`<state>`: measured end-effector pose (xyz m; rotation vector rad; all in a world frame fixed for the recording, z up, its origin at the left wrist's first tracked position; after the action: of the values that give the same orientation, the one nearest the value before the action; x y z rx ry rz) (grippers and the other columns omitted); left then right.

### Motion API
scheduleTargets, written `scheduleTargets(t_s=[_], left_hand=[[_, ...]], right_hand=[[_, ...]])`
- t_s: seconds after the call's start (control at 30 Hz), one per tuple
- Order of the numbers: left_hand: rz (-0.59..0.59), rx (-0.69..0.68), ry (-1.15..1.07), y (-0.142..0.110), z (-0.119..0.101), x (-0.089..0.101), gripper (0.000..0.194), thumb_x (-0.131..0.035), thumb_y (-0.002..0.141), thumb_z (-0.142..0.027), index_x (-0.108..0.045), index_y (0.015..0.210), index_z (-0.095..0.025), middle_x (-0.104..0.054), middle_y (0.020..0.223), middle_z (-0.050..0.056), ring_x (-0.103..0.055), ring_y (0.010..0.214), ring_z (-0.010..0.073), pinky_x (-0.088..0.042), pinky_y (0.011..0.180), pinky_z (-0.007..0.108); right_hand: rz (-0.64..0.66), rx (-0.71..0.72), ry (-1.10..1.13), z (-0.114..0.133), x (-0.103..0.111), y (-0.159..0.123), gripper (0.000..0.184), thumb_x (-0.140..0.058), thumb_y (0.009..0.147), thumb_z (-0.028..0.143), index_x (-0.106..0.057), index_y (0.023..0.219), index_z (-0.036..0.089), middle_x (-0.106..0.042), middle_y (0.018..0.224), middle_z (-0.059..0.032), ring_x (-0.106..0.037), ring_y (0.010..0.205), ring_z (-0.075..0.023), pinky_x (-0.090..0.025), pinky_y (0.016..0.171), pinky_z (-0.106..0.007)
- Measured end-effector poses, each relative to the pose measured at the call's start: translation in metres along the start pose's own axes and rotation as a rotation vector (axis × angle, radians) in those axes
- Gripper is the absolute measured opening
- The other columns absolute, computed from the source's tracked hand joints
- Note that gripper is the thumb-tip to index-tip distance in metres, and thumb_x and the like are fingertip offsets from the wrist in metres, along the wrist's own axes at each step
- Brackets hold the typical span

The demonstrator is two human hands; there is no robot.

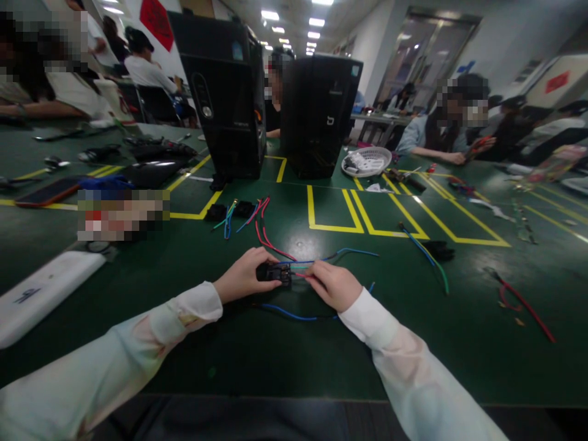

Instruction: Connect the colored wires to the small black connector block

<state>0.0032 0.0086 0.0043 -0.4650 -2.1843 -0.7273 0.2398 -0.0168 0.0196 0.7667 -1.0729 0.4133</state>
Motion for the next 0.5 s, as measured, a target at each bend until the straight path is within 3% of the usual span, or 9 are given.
scheduleTargets(t_s=[0.27, 0.5], left_hand=[[0.043, -0.003, 0.002, 0.005, 0.0051, -0.0021, 0.04, -0.07, 0.067, -0.044, -0.059, 0.096, -0.02, -0.06, 0.092, 0.002, -0.052, 0.088, 0.0206, -0.041, 0.077, 0.033], [0.062, 0.026, -0.007, 0.0077, 0.0072, -0.0015, 0.037, -0.071, 0.064, -0.044, -0.06, 0.089, -0.019, -0.059, 0.089, 0.002, -0.051, 0.087, 0.0212, -0.041, 0.075, 0.032]], right_hand=[[0.078, -0.164, 0.078, -0.0026, -0.0085, 0.001, 0.017, -0.041, 0.09, 0.025, -0.055, 0.083, 0.019, -0.062, 0.072, -0.0029, -0.058, 0.064, -0.0134, -0.043, 0.06, -0.024], [-0.033, -0.072, -0.052, 0.0015, -0.007, 0.0016, 0.02, -0.036, 0.092, 0.024, -0.056, 0.09, 0.019, -0.061, 0.081, -0.0063, -0.058, 0.074, -0.0149, -0.044, 0.067, -0.024]])
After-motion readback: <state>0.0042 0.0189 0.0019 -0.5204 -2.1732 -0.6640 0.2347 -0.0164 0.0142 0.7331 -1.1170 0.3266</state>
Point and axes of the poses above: each hand's wrist, its own y-axis towards the middle knuckle, its own x-axis out of the back of the hand, z = x × y, the point moved 1 cm from there along y, towards the middle knuckle
